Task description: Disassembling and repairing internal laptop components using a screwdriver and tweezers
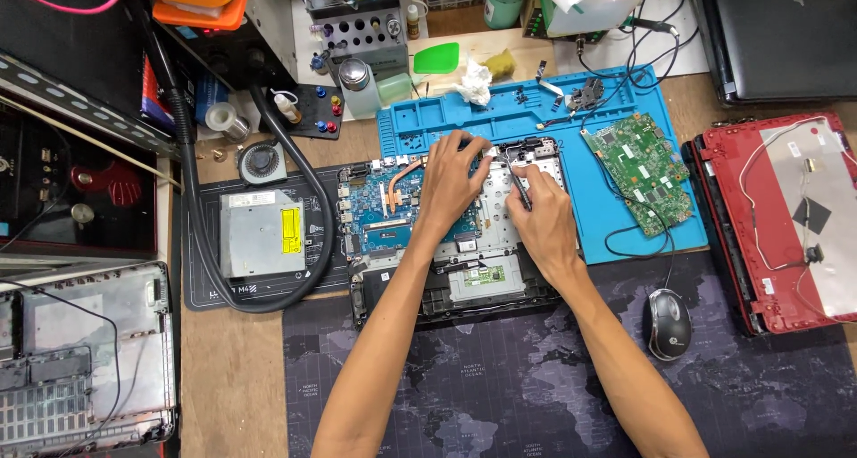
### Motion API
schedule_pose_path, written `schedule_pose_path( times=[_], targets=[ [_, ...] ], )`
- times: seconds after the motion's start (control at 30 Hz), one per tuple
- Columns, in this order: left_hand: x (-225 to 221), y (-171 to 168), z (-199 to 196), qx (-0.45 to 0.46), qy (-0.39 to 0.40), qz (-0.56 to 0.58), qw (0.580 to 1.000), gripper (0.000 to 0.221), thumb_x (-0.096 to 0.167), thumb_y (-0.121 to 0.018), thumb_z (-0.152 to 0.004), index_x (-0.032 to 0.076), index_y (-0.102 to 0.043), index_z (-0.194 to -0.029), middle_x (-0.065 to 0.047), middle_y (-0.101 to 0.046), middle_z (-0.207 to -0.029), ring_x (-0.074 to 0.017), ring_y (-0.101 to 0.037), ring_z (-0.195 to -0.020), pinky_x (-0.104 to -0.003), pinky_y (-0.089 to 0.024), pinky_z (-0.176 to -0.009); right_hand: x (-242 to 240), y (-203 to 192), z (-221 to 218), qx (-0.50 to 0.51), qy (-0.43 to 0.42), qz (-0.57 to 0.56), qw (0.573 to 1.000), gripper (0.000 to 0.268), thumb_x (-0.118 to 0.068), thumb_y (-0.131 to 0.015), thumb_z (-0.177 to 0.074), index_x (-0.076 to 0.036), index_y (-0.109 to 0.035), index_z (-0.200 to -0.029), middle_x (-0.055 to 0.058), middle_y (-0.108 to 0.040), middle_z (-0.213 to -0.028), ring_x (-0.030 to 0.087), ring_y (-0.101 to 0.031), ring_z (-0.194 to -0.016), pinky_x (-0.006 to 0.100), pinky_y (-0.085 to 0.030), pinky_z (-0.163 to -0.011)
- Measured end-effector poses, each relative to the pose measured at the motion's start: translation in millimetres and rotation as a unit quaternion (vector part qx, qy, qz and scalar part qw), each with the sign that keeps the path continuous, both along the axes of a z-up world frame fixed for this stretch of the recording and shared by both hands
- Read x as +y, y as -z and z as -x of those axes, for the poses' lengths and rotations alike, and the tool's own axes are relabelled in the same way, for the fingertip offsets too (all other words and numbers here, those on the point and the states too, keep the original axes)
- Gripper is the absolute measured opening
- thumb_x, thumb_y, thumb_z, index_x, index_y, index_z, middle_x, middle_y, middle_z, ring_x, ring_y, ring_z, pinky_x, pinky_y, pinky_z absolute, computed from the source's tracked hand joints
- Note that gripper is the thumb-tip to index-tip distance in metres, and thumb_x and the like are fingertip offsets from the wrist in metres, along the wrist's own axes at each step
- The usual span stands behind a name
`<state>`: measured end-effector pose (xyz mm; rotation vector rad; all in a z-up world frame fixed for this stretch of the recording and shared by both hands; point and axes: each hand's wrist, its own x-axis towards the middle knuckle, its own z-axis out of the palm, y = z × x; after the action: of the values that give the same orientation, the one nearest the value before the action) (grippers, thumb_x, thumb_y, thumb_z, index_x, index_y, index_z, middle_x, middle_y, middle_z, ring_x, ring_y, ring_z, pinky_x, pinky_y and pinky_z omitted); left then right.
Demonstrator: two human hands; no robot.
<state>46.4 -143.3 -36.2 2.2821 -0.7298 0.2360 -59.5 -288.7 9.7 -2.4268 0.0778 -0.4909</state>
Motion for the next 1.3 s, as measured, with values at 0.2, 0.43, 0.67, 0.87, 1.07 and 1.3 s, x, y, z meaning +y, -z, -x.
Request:
schedule_pose_path(
  times=[0.2, 0.43, 0.67, 0.87, 1.07, 1.3],
  targets=[
    [-0.6, 0.2, 0.2, 0.0, -0.002, -0.007, 1.0, 0.014, 0.028, -0.061, -0.1, 0.021, -0.067, -0.111, -0.005, -0.059, -0.107, -0.0243, -0.061, -0.111, -0.042, -0.043, -0.104, -5.1, 8.7, -3.2, -0.014, 0.007, -0.016, 1.0, 0.024, 0.002, -0.062, -0.095, 0.0, -0.067, -0.118, 0.011, -0.055, -0.07, 0.031, -0.065, -0.067, 0.037, -0.052, -0.057],
    [-2.9, 4.9, -1.1, -0.013, -0.007, -0.001, 1.0, 0.013, 0.026, -0.063, -0.099, 0.021, -0.065, -0.11, -0.004, -0.058, -0.105, -0.024, -0.06, -0.109, -0.042, -0.044, -0.103, -5.4, 8.3, -2.7, -0.002, -0.005, -0.022, 1.0, 0.024, 0.0, -0.064, -0.094, -0.002, -0.068, -0.117, 0.007, -0.054, -0.063, 0.029, -0.065, -0.063, 0.035, -0.051, -0.054],
    [-5.3, 17.0, -2.3, -0.026, -0.014, 0.009, 1.0, 0.014, 0.027, -0.065, -0.098, 0.021, -0.064, -0.11, -0.003, -0.057, -0.105, -0.0233, -0.06, -0.11, -0.041, -0.044, -0.103, -8.9, 7.1, 0.1, 0.01, -0.017, -0.038, 0.999, 0.026, -0.002, -0.068, -0.092, -0.003, -0.068, -0.118, 0.011, -0.055, -0.061, 0.033, -0.063, -0.063, 0.041, -0.049, -0.055],
    [-3.5, 13.5, -3.6, -0.015, -0.004, 0.039, 0.999, 0.014, 0.026, -0.065, -0.099, 0.019, -0.064, -0.111, -0.004, -0.059, -0.105, -0.024, -0.061, -0.111, -0.042, -0.042, -0.105, -13.1, 3.0, 1.7, 0.025, -0.017, -0.076, 0.997, 0.025, -0.004, -0.068, -0.093, -0.005, -0.069, -0.119, 0.011, -0.057, -0.061, 0.025, -0.056, -0.059, 0.037, -0.047, -0.056],
    [4.6, 4.8, -5.4, 0.052, 0.022, 0.145, 0.988, 0.017, 0.022, -0.064, -0.099, 0.021, -0.065, -0.116, -0.002, -0.062, -0.107, -0.0273, -0.063, -0.113, -0.045, -0.044, -0.106, -13.7, 5.5, 1.6, 0.025, -0.017, -0.079, 0.996, 0.024, -0.004, -0.068, -0.094, -0.004, -0.069, -0.119, 0.012, -0.059, -0.061, 0.023, -0.056, -0.059, 0.036, -0.047, -0.056],
    [41.8, -34.1, 18.1, 0.083, 0.014, 0.23, 0.97, 0.017, 0.015, -0.059, -0.104, 0.018, -0.068, -0.118, -0.004, -0.063, -0.108, -0.0272, -0.064, -0.113, -0.046, -0.046, -0.103, -15.2, 6.5, 1.4, 0.029, -0.023, -0.068, 0.997, 0.024, -0.005, -0.067, -0.096, -0.002, -0.068, -0.12, 0.012, -0.06, -0.062, 0.023, -0.056, -0.06, 0.036, -0.046, -0.056]
  ],
)
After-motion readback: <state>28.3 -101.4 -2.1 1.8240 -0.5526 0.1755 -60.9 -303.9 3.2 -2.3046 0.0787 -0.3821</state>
